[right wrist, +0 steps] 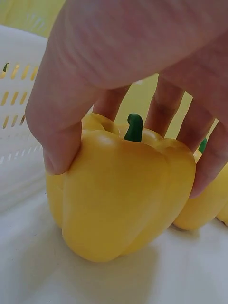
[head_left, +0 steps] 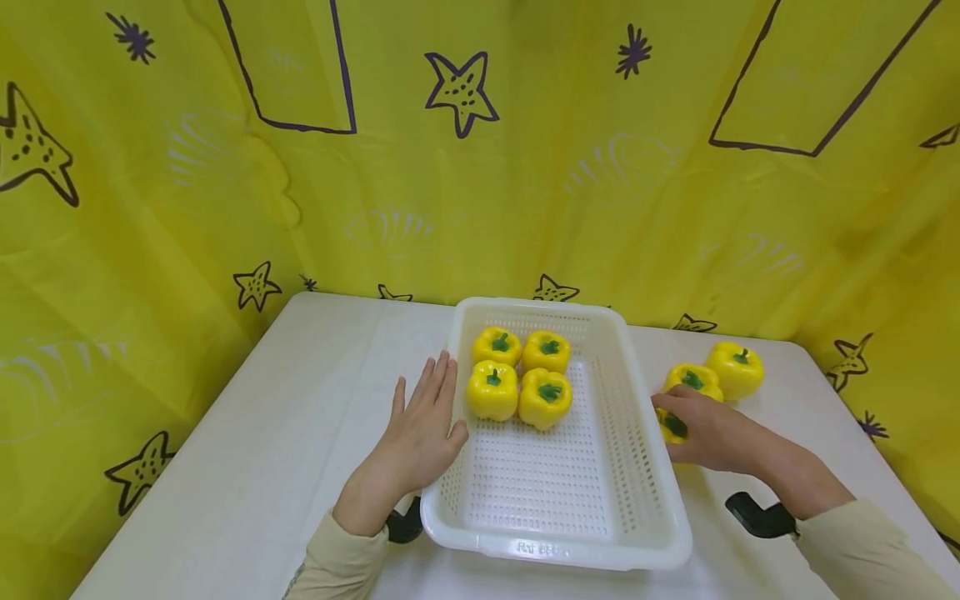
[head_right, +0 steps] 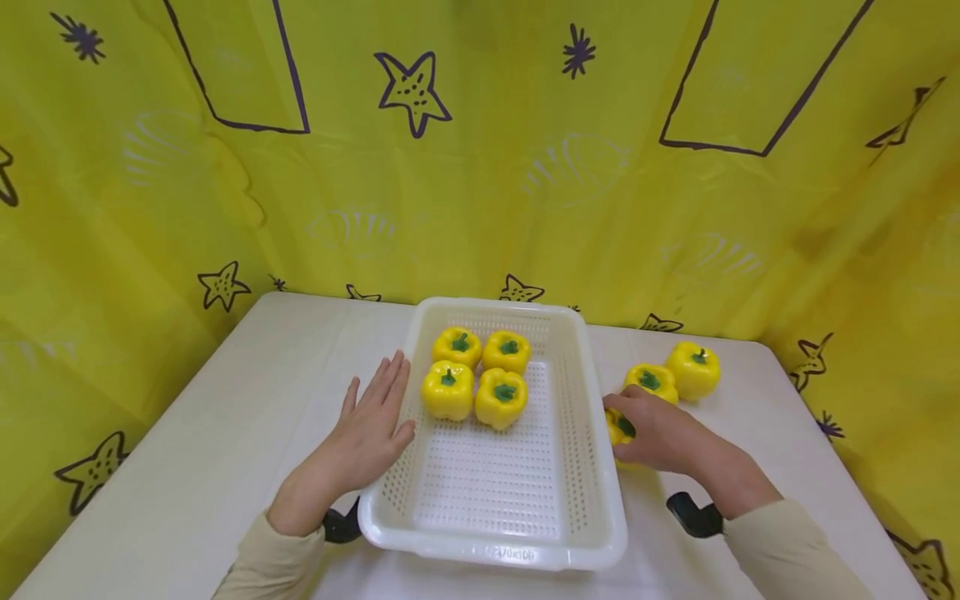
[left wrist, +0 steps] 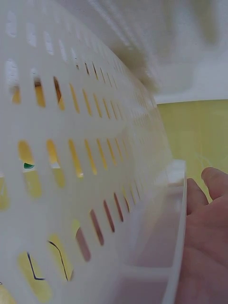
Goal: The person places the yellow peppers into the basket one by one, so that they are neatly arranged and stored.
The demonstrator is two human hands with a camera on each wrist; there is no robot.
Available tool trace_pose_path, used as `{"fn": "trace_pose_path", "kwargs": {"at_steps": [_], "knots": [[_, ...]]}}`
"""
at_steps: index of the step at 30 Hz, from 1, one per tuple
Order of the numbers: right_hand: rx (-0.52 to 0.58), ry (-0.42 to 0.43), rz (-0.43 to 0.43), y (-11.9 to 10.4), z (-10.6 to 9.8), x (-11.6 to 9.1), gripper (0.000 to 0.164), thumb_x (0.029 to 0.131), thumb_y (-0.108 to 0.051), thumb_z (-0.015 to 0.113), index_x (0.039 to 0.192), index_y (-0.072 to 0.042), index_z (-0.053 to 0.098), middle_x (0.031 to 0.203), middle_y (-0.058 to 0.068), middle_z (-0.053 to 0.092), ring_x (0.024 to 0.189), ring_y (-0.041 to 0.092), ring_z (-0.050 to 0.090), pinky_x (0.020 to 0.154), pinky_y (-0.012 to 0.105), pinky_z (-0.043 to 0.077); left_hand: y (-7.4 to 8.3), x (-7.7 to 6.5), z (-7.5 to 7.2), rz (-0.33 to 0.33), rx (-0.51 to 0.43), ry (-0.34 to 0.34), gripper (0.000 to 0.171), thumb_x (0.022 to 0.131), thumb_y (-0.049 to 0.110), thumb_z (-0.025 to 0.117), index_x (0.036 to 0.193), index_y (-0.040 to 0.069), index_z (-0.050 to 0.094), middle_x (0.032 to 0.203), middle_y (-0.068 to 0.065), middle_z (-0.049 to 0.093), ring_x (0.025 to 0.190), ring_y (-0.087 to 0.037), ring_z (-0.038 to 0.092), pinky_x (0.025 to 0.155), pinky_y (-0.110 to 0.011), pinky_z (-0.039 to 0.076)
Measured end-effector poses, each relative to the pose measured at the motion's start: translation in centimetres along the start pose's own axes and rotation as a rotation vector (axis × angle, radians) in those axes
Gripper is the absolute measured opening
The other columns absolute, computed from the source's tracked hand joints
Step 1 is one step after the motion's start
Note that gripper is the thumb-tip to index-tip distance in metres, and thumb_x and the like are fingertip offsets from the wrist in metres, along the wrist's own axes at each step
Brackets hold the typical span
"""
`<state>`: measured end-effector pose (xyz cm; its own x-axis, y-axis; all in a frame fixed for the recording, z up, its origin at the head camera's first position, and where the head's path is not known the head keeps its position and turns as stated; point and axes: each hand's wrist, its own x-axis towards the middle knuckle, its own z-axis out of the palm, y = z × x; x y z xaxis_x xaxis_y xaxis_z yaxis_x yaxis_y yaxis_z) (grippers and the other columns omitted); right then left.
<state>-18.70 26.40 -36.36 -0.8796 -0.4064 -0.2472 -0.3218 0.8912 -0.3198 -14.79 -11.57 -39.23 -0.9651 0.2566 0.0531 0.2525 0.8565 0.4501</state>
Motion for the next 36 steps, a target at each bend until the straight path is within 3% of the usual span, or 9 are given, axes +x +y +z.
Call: {"fn": "trace_pose_path", "kwargs": {"at_steps": [12,23,36], "knots": [[-0.059,0.024,-0.027,0.0,-0.1,0.0,0.064,0.076,-0.049,0.080,0.127,-0.013,0.064,0.122,0.014,0.060,0.091,0.019,0.057,0.078,0.038,0.056,0.1,0.1,0.0,-0.006,-0.004,-0.004,0.077,0.098,0.028,0.048,0.159,0.005,0.008,0.168,-0.009,0.000,0.156,-0.031,0.001,0.120,-0.065,-0.002],[-0.068,0.080,-0.077,0.2,-1.1,-0.6,0.050,0.078,-0.019,0.076,0.125,-0.006,0.065,0.122,0.018,0.061,0.089,0.019,0.058,0.071,0.031,0.053,0.1,0.0,-0.1,0.001,0.006,-0.001,0.077,0.098,0.028,0.048,0.159,0.005,0.007,0.168,-0.009,0.000,0.156,-0.031,0.001,0.120,-0.065,0.000],[-0.116,0.159,-0.113,-0.9,-3.6,-1.3,0.046,0.079,-0.017,0.074,0.123,-0.010,0.066,0.120,0.018,0.059,0.082,0.013,0.057,0.062,0.023,0.048,0.0,0.0,-0.1,-0.004,0.009,-0.002,0.077,0.098,0.029,0.047,0.159,0.005,0.008,0.169,-0.008,0.000,0.156,-0.030,0.001,0.120,-0.065,-0.001]]}}
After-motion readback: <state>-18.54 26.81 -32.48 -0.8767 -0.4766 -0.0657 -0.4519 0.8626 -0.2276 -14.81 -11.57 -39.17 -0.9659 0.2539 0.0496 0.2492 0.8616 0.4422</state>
